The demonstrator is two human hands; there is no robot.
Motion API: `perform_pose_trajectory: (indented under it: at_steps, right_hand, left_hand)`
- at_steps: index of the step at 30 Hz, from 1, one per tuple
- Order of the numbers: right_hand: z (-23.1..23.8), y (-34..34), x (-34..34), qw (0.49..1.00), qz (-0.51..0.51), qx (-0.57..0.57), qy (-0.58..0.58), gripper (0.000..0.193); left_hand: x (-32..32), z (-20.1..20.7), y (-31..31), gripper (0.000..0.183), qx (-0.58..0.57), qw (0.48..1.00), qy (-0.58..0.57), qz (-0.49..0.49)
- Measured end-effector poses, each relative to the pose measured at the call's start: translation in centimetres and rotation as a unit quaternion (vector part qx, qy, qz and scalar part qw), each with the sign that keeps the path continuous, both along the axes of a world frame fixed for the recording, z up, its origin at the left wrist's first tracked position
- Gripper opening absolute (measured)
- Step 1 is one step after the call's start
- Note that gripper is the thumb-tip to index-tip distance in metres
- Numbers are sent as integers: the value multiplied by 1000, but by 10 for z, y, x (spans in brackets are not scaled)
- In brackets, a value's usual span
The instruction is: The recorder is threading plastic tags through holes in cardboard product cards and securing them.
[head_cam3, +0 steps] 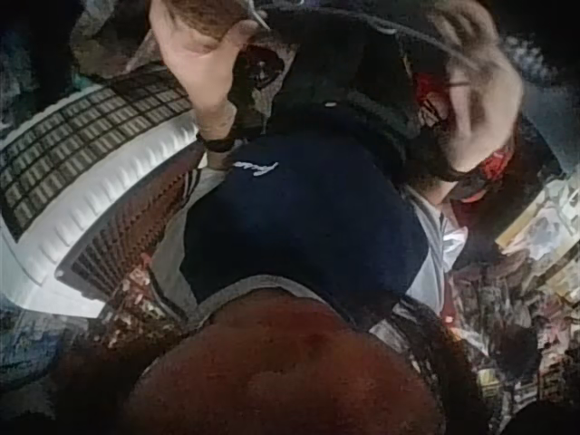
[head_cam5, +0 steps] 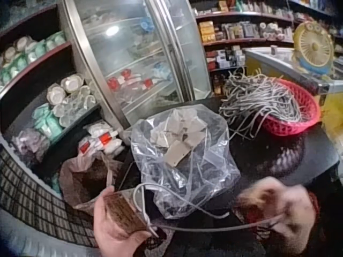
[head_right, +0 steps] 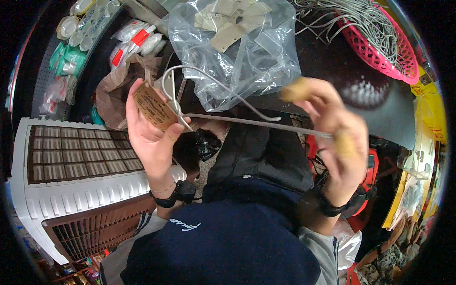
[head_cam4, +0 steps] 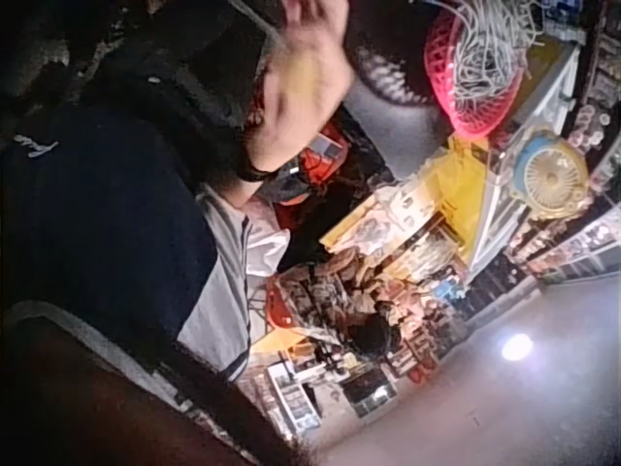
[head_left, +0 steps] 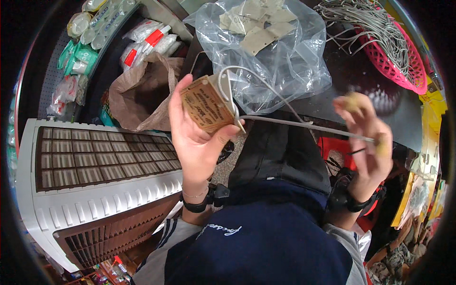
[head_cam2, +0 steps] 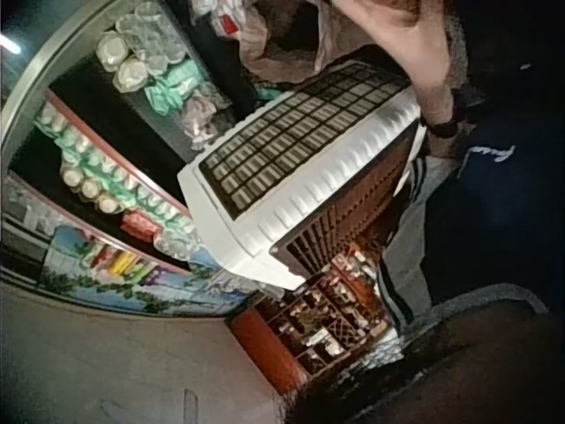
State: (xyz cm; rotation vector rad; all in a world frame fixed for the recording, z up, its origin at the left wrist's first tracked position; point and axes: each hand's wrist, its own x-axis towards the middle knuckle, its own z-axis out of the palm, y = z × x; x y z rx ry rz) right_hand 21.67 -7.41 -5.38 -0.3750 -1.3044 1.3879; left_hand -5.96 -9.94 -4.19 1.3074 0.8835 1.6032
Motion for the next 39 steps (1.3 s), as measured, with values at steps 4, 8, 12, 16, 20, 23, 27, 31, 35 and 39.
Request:
perform_pose_trajectory:
  at_steps: [4, 8, 12, 16, 20, 23, 27, 31, 35, 39]
  right_hand:
    - [-14, -1, 32, 936, 71, -57, 340, 30]
    - [5, 1, 27, 823, 173, -55, 538, 20]
    - [-14, -10, 46, 947, -193, -63, 247, 25]
    - [13, -12, -17, 968, -238, -32, -77, 24]
    - [19, -17, -52, 937, -245, -13, -250, 19]
    - [11, -12, -71, 914, -259, 100, -297, 22]
    - [8, -12, -78, 899, -258, 140, -325, 20]
    - [3, -14, -83, 886, -287, 137, -337, 18]
    - [3, -17, -86, 848, -339, 163, -374, 15]
    - [2, -19, -86, 842, -342, 191, -372, 17]
  left_hand:
    - [-8, 0, -2, 89, -16, 999, 35, 13]
    - [-5, -7, 0, 82, -66, 995, 69, 10]
    - [-3, -15, 0, 73, -121, 979, 165, 20]
    - [13, -21, -4, 72, -130, 969, 208, 11]
    - [29, -23, -4, 74, -115, 975, 188, 1]
    - [37, -18, -5, 76, -111, 975, 194, -4]
    - [41, -19, -9, 71, -70, 975, 210, 8]
    - [46, -22, -10, 70, -33, 965, 257, 31]
    - [55, -14, -15, 67, 12, 933, 347, 88]
    - [57, -16, -14, 65, 53, 926, 361, 100]
